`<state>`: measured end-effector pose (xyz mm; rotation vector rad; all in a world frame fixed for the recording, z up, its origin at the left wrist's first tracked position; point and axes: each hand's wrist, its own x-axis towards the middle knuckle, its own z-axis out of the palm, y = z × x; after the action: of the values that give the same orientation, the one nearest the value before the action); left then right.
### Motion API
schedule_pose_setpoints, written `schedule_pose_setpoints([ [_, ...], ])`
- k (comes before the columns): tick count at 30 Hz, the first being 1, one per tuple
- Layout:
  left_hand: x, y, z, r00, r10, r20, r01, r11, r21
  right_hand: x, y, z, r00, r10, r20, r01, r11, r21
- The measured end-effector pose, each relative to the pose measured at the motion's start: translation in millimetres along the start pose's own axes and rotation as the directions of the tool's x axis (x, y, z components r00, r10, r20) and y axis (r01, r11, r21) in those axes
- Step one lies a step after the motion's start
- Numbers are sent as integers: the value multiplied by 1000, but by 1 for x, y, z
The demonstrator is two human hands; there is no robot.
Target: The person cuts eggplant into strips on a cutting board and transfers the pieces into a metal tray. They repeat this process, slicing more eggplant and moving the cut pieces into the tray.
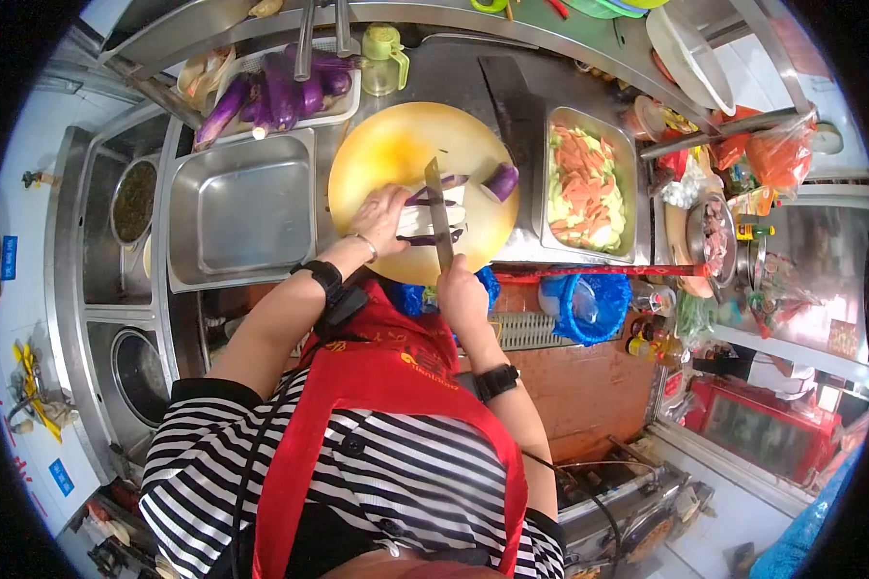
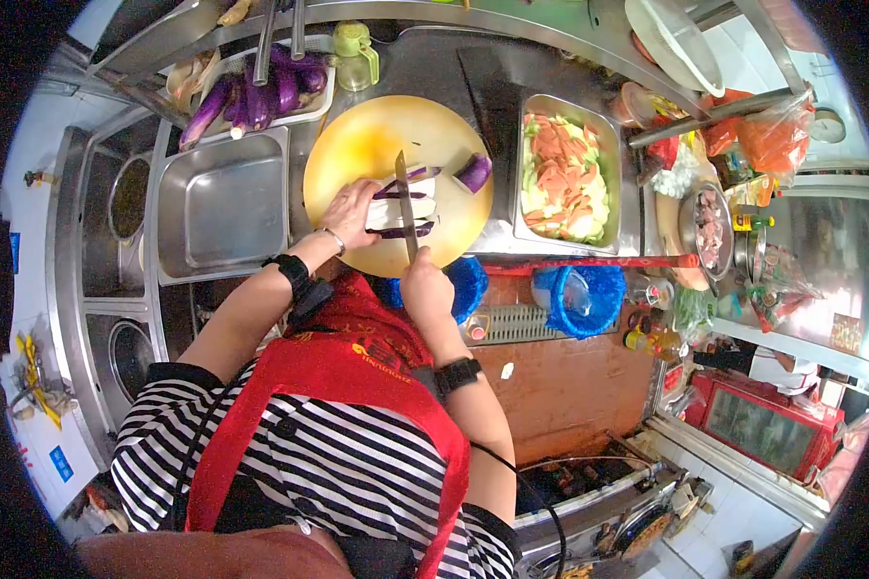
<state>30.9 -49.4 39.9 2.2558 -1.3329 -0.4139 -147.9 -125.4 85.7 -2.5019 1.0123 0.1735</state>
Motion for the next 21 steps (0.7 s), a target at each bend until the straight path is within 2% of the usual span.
schedule_pose_setpoints([
  [3, 0, 2, 0, 1000, -11, 0, 11, 999, 50, 25, -2, 33, 999, -35, 6, 35, 998, -57],
  [5, 4, 4, -2, 1000, -12, -9, 13, 997, 82, 39, -9, 45, 999, 11, 46, -5, 993, -120],
  [8, 2, 10, -1, 999, -8, -35, 11, 996, 94, 40, 0, 43, 1000, -28, -14, 27, 999, -47],
  [9, 1, 11, -2, 998, -61, 1, 61, 992, 112, 36, 4, 39, 999, -24, -22, 23, 998, -50],
  [10, 2, 13, -4, 993, -116, 33, 110, 985, 133, 30, 9, 34, 996, -33, -85, 36, 999, 30],
  [11, 5, 12, -5, 994, -109, 29, 104, 985, 135, 23, 13, 31, 988, -39, -147, 55, 992, 111],
  [12, 6, 10, -5, 998, -47, 29, 42, 984, 176, 13, 19, 26, 988, -36, -149, 53, 992, 113],
  [13, 6, 9, -4, 999, 9, 35, -16, 977, 214, -1, 28, 21, 975, -9, -221, 62, 971, 232],
  [14, 14, 6, -8, 989, 15, 147, -46, 977, 209, -15, 38, 17, 958, 25, -284, 78, 935, 347],
  [16, 25, 6, -8, 983, 47, 178, -86, 973, 216, -37, 67, 23, 978, 165, -130, -59, 810, 584],
  [17, 26, 5, -7, 983, 43, 178, -81, 973, 217, -48, 83, 36, 979, 162, -127, -58, 809, 585],
  [19, 30, 4, 0, 976, 89, 199, -122, 979, 164, -61, 112, 66, 987, 145, -69, -29, 585, 811],
  [20, 28, 4, 8, 976, 84, 202, -119, 979, 164, -60, 116, 74, 987, 145, -63, -34, 583, 812],
  [21, 23, 5, 16, 989, 88, 122, -104, 986, 127, -62, 112, 77, 987, 148, -60, -31, 544, 838],
])
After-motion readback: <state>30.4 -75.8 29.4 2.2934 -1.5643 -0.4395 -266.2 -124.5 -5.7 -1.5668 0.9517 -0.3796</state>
